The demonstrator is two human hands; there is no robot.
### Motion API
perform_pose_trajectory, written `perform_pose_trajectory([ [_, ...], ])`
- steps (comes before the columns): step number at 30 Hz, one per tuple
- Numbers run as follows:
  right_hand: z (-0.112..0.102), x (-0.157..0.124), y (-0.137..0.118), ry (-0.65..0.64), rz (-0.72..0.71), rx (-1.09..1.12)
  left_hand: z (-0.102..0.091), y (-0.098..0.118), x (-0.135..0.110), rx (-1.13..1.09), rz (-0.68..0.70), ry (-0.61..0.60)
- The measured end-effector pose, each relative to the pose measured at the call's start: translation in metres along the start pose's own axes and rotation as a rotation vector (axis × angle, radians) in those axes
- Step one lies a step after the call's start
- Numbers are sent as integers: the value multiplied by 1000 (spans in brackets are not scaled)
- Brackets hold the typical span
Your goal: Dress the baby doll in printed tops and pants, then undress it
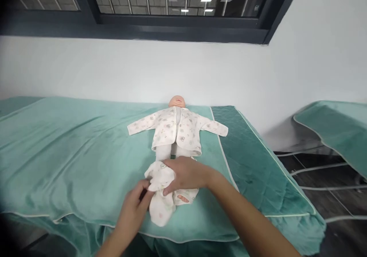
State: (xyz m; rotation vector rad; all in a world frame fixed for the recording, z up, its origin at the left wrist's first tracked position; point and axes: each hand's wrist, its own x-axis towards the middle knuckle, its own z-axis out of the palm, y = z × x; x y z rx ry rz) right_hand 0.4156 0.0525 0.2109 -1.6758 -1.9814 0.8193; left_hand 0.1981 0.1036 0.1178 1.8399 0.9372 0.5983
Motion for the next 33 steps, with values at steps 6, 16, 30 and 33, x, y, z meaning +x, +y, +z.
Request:
perform_pose_trajectory([
  [6,14,11,0,207,117,0,-16,-1,40,90,48,225],
  [16,31,12,7,386,174,-11,-15,0,33,-323,80,94],
  [30,29,-24,7,306,45,-125,-15,2,-3,-335,-244,-212],
  [33,37,-26,13,317,44,-149,-7,8,-14,-537,-381,-334],
])
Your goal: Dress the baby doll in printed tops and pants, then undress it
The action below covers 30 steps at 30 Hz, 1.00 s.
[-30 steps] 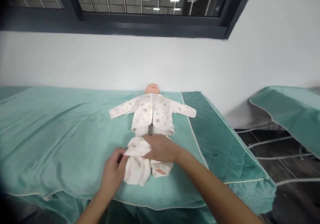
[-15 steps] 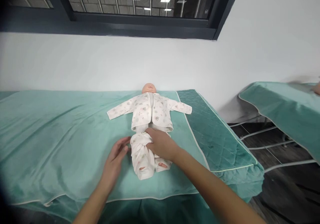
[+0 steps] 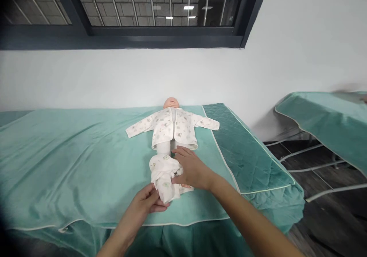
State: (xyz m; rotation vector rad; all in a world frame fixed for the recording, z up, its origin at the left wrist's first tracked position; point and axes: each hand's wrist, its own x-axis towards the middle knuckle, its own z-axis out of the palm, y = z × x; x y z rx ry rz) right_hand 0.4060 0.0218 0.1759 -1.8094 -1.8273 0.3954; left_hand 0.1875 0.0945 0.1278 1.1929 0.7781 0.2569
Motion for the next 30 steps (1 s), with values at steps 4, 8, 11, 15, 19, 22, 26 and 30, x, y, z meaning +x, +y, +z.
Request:
perform_pose_trajectory([
  [4,10,1,1,35,-5,-54,8,3,6,-107,48,80],
  [8,17,4,-1,84,21,-100,1,8,21,34,146,178],
  [11,22,5,-3,150,60,-103,-10,16,30,136,205,290],
  [15,26,6,-6,206,118,-50,-20,29,32,215,241,368],
  [19,26,9,-7,214,172,-1,-16,35,29,301,251,338],
  [22,27,12,-7,240,198,-8,-10,35,34,375,348,384],
  [26,32,15,-7,269,228,-52,-11,37,48,483,372,420],
  [30,35,17,-5,318,248,-107,-11,29,53,855,397,500],
])
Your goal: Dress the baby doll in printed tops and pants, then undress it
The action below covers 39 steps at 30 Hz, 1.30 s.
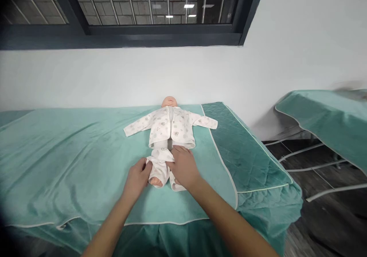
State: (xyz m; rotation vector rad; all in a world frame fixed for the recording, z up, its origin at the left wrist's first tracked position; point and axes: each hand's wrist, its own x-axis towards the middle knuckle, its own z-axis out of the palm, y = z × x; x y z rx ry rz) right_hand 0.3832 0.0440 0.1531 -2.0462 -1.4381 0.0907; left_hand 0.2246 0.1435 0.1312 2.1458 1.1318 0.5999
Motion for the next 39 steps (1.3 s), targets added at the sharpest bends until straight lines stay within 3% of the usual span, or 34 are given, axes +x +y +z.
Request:
perform_pose_trajectory([
  [4,2,4,2,21,-14,-72,18,-7,-22,325,51,82],
  [7,1,11,4,26,-34,-94,29,-8,-33,393,66,119],
  [10,-7,16,10,-29,-89,-13,30,-4,-27,401,20,149],
  [15,-28,14,21,-251,-232,226,22,7,-3,309,-26,173],
  [17,-30,12,22,-267,-247,224,23,8,1,271,-48,168],
  [25,-6,16,14,-70,-80,68,32,-6,-7,205,-36,285],
  [31,-4,2,11,-9,-86,196,27,-1,1,159,-143,285],
  [33,-6,-5,15,4,-127,309,23,0,3,60,-188,267],
  [36,-9,-13,29,4,-166,538,14,-3,5,-201,-136,223],
  [39,-10,-15,46,149,-110,650,2,-5,14,-462,-88,209],
])
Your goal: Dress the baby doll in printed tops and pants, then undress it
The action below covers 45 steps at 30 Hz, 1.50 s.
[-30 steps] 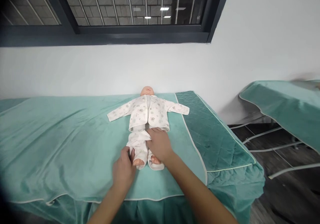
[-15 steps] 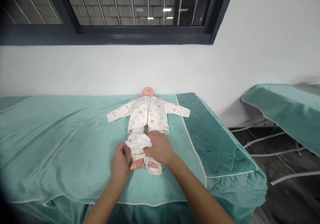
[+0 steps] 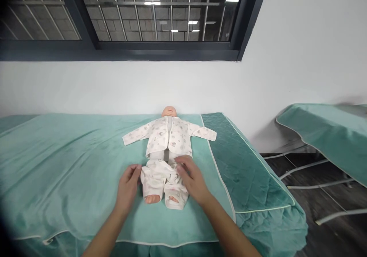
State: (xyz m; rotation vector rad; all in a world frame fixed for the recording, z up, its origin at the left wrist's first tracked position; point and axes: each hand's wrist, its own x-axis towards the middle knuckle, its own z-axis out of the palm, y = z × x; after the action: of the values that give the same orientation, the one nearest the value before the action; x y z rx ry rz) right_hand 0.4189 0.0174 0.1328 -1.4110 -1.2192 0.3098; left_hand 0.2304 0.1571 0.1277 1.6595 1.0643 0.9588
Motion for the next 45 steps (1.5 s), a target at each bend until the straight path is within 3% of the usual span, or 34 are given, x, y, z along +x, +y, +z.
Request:
perform_pose_trajectory([
  [2,-5,4,7,146,-13,-75,-1,8,16,-38,41,7],
  [4,-7,13,10,205,-43,-221,5,20,35,35,171,-34],
  [6,-8,29,10,142,-66,-382,16,34,52,198,341,-145],
  [9,-5,56,8,-64,-78,-576,34,52,64,544,511,-274],
  [12,1,76,6,-183,-71,-721,45,58,63,721,554,-243],
  [14,5,82,7,-167,-56,-724,46,54,64,615,517,-201],
  [16,5,83,11,-66,-3,-565,41,44,69,320,360,-123],
  [19,-13,74,28,294,165,-117,22,22,81,-295,25,108],
  [21,-35,60,43,560,276,107,3,5,85,-579,-106,222],
  [23,-59,41,58,673,400,144,-14,-9,84,-698,-196,257],
  [25,-79,21,67,674,537,103,-25,-17,79,-712,-239,266],
  [28,-86,1,65,644,566,-52,-25,-16,68,-539,-189,269],
  [30,-76,0,55,557,474,-140,-17,-9,61,-314,-120,169],
  [33,-50,12,36,278,291,-139,-8,1,55,-53,4,-211],
  [35,-32,22,26,62,167,-105,-8,5,53,14,55,-421],
  [37,-19,27,22,-61,65,-81,-13,6,51,27,84,-518],
  [42,-11,21,27,-53,-13,-12,-25,11,50,0,143,-756],
  [45,-14,18,28,-128,7,21,-29,18,49,-10,108,-903],
])
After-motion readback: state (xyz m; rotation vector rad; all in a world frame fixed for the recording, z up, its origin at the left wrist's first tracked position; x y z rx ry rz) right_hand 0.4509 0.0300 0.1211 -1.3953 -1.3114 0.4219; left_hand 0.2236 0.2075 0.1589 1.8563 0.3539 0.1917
